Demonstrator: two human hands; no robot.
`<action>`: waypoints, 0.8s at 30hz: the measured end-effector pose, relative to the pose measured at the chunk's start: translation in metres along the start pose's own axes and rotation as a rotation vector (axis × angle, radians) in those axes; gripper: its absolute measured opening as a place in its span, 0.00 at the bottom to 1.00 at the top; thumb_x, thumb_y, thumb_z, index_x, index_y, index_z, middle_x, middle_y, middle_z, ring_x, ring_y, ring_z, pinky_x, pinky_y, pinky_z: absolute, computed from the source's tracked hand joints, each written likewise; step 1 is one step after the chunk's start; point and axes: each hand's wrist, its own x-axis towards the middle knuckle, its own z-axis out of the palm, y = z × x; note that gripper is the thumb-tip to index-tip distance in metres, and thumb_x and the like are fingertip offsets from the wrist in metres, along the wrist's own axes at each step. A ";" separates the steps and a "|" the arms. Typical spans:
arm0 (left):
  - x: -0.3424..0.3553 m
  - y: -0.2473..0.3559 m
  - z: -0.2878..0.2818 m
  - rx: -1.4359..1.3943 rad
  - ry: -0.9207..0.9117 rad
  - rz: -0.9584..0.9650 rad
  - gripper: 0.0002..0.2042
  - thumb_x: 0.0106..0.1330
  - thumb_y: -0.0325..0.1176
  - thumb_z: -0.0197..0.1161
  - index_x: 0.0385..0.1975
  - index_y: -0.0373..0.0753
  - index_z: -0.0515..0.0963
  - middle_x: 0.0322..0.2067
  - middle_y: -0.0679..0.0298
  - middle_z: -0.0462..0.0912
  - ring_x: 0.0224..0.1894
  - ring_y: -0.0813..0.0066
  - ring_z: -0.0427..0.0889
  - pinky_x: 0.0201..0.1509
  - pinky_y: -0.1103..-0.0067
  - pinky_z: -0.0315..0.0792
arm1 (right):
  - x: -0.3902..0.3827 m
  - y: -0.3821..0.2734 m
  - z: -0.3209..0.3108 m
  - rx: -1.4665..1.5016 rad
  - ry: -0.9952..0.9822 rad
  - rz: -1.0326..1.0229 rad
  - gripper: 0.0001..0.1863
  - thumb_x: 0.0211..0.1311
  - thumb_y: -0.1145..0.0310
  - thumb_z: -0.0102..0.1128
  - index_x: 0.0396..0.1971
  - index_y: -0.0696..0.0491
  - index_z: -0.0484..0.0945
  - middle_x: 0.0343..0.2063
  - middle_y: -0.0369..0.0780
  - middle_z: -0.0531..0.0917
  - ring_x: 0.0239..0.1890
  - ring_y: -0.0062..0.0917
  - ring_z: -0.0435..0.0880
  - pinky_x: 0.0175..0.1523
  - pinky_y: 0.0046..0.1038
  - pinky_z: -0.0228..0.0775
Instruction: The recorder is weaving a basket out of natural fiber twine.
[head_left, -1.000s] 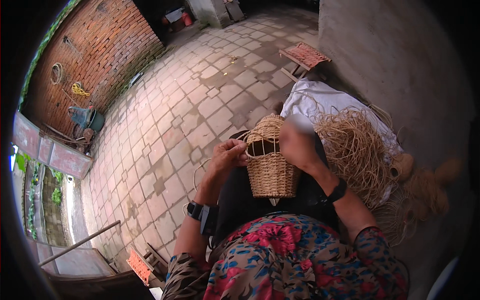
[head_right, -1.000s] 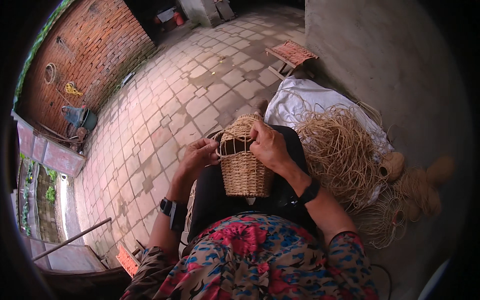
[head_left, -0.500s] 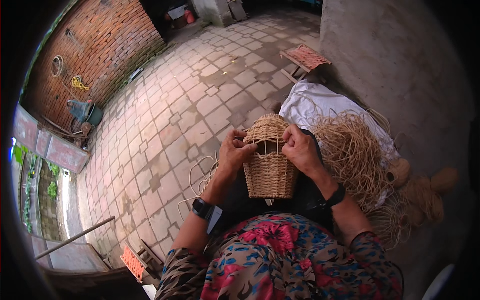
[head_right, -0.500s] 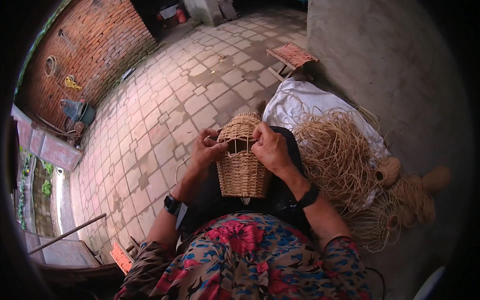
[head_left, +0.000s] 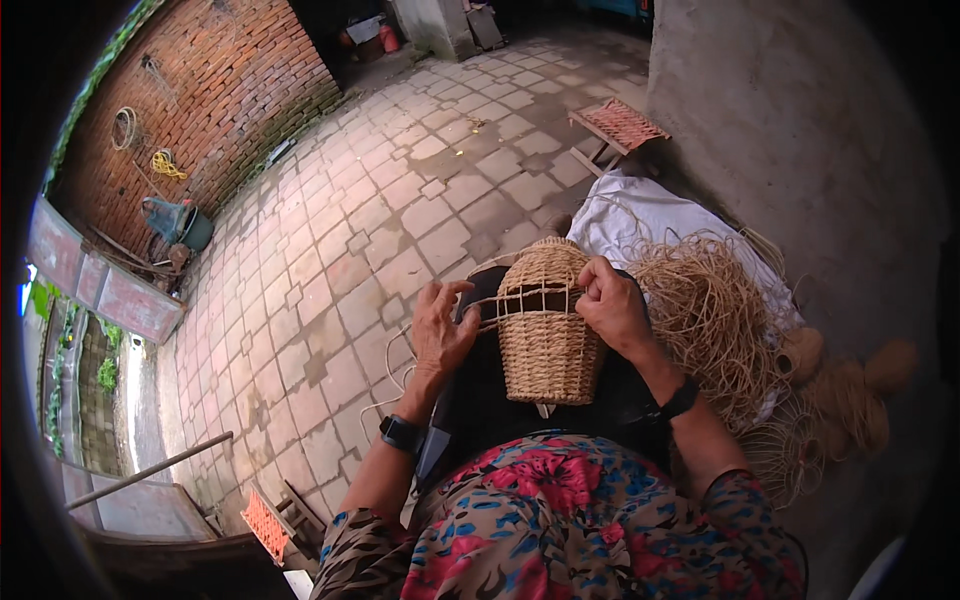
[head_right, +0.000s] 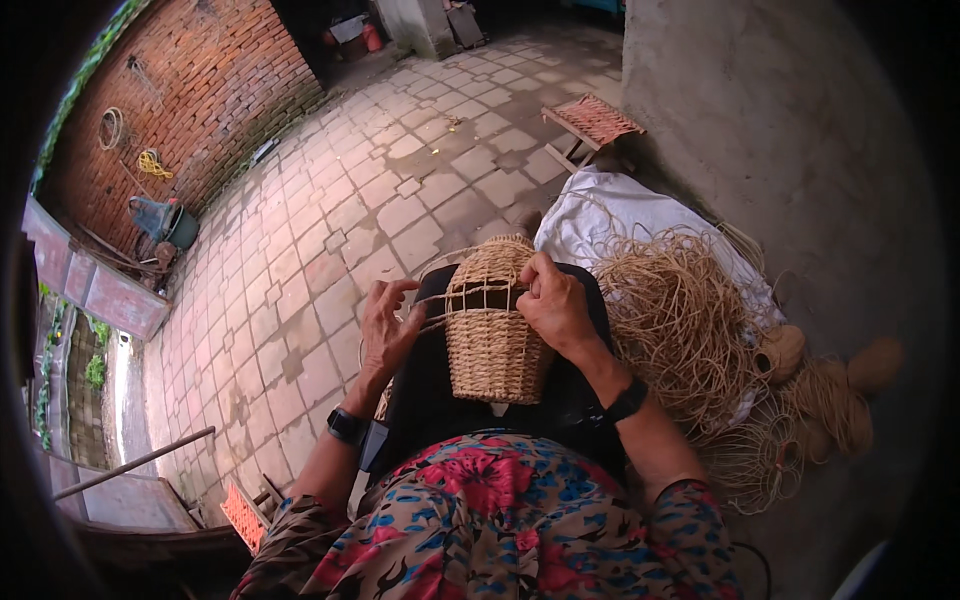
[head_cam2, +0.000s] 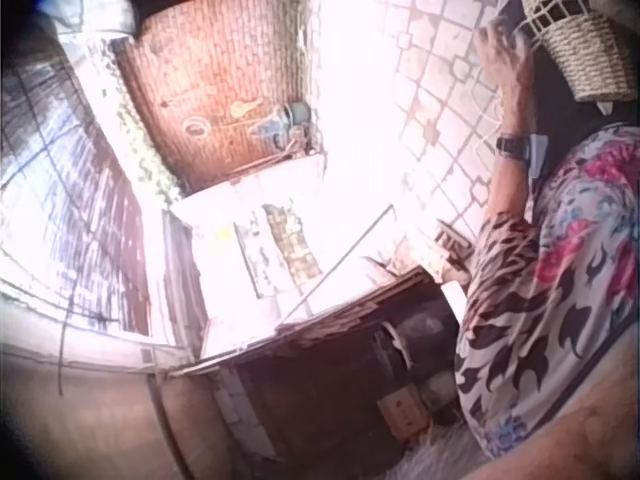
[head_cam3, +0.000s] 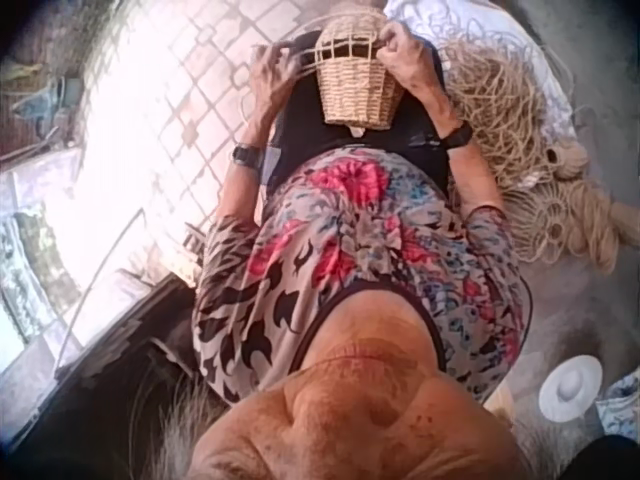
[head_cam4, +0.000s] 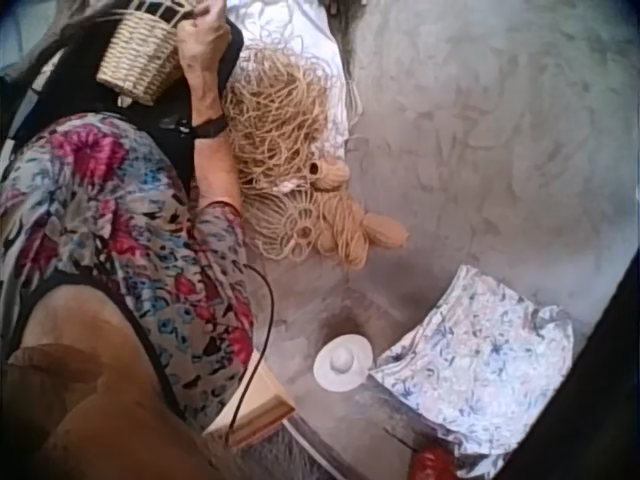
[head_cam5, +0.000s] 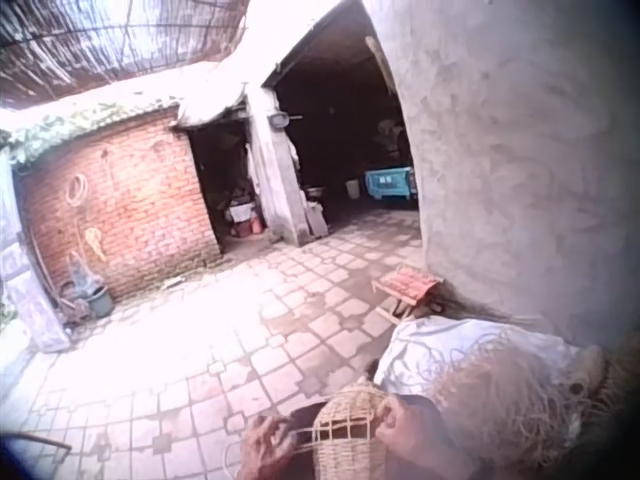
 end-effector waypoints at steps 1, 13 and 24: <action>0.003 0.005 0.001 0.001 0.001 -0.006 0.13 0.54 0.33 0.63 0.41 0.43 0.79 0.26 0.63 0.73 0.36 0.64 0.75 0.39 0.70 0.69 | -0.001 0.000 -0.001 0.022 -0.021 -0.017 0.11 0.47 0.79 0.57 0.32 0.56 0.69 0.14 0.38 0.72 0.18 0.26 0.74 0.29 0.28 0.67; 0.007 -0.043 -0.025 0.392 -0.215 -0.493 0.07 0.50 0.37 0.63 0.24 0.41 0.79 0.27 0.58 0.78 0.32 0.58 0.79 0.35 0.66 0.71 | -0.002 0.001 -0.002 0.050 -0.014 -0.002 0.10 0.49 0.80 0.57 0.32 0.56 0.70 0.15 0.37 0.70 0.18 0.21 0.71 0.29 0.26 0.66; 0.025 0.027 0.013 0.040 -0.160 0.295 0.04 0.52 0.31 0.64 0.26 0.40 0.82 0.24 0.60 0.77 0.30 0.61 0.79 0.34 0.68 0.72 | -0.003 0.005 0.001 0.044 -0.047 0.062 0.11 0.47 0.78 0.58 0.32 0.53 0.71 0.17 0.40 0.76 0.22 0.35 0.79 0.30 0.34 0.70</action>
